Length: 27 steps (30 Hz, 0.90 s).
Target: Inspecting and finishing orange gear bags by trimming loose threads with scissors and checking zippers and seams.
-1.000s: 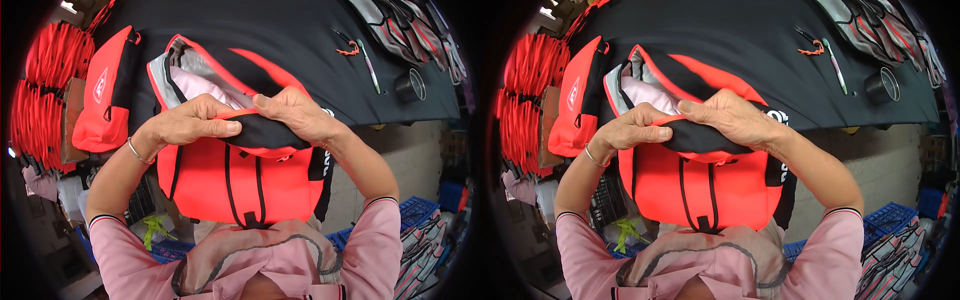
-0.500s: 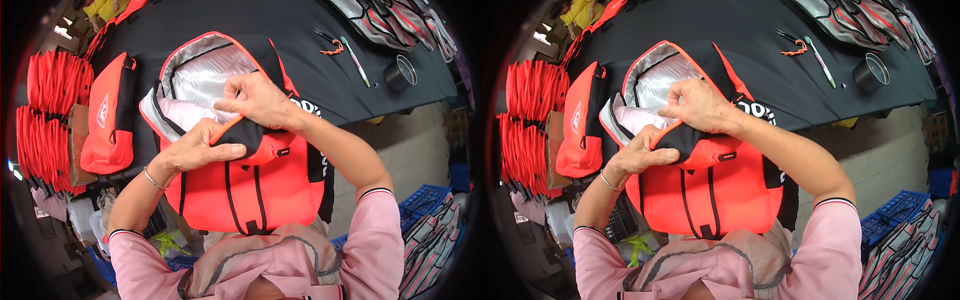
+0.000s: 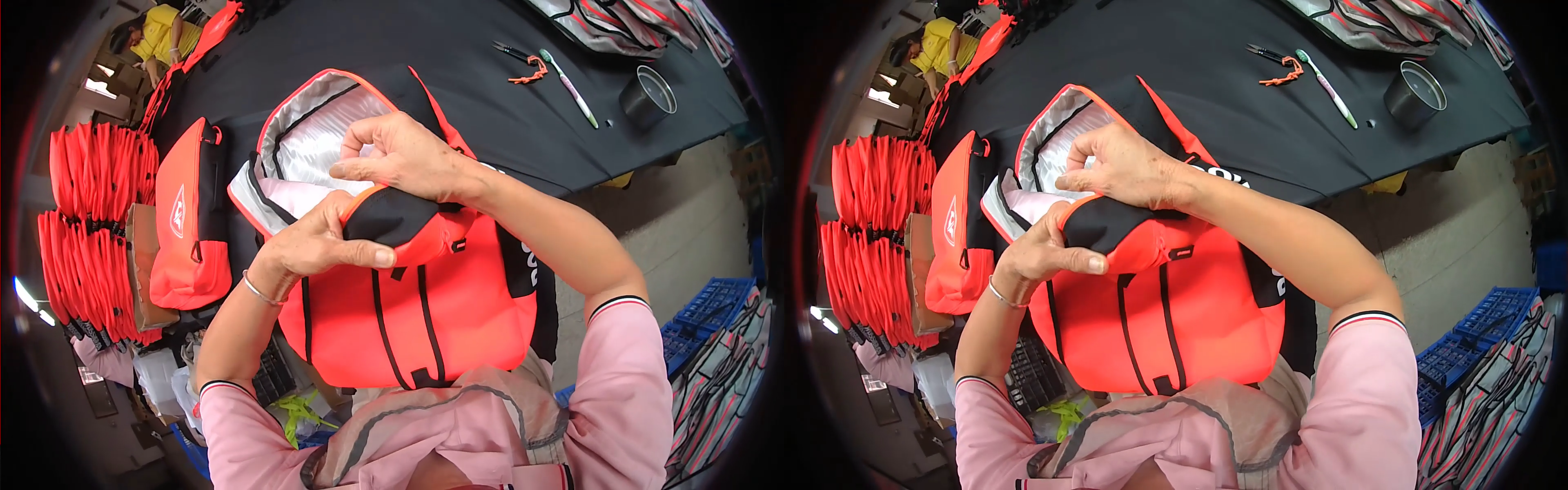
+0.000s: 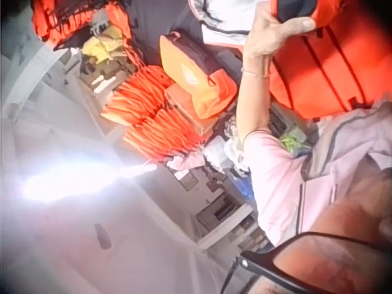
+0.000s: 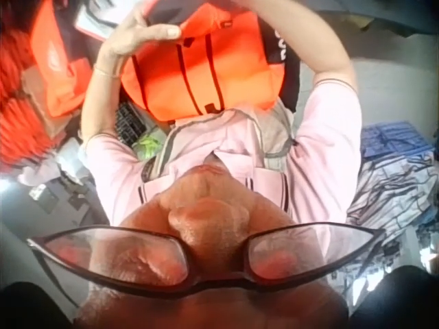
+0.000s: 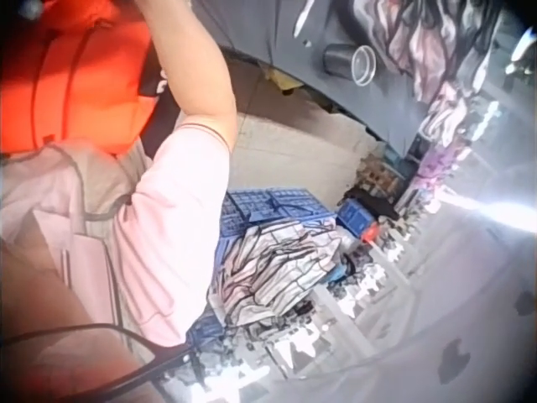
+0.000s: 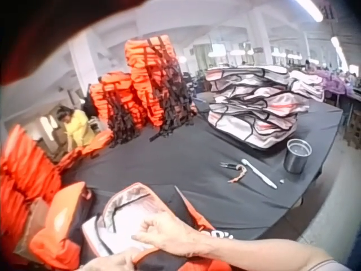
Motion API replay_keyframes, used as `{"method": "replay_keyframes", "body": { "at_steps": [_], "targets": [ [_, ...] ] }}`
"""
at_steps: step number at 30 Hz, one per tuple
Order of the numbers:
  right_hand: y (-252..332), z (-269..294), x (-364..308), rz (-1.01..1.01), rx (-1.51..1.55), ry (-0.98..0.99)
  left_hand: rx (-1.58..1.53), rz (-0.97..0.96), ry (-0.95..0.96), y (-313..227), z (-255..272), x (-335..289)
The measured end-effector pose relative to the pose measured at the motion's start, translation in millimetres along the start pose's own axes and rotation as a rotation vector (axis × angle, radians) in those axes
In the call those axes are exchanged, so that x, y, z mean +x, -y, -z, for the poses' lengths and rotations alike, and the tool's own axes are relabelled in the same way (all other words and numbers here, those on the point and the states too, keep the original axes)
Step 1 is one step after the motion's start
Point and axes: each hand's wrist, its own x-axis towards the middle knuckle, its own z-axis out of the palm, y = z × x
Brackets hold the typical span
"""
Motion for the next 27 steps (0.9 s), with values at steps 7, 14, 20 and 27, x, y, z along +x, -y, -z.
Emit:
{"method": "replay_keyframes", "body": {
  "at_steps": [7,14,20,27],
  "targets": [
    [15.6,41.5,-12.3,0.006,0.16,-0.247,0.863,-0.194,-0.4,-59.2,39.3,-15.3],
    [28.6,33.9,-20.5,-0.002,0.321,-0.19,0.298,-0.269,-0.826,56.4,154.7,-48.0],
    [80.3,59.2,2.5,0.06,-0.805,-0.584,0.521,-0.425,-1.067,46.2,148.3,-58.9],
    [79.0,-97.5,84.2,0.636,-1.583,-0.361,0.549,-0.526,-1.273,8.3,100.6,-71.7]
  ]
}}
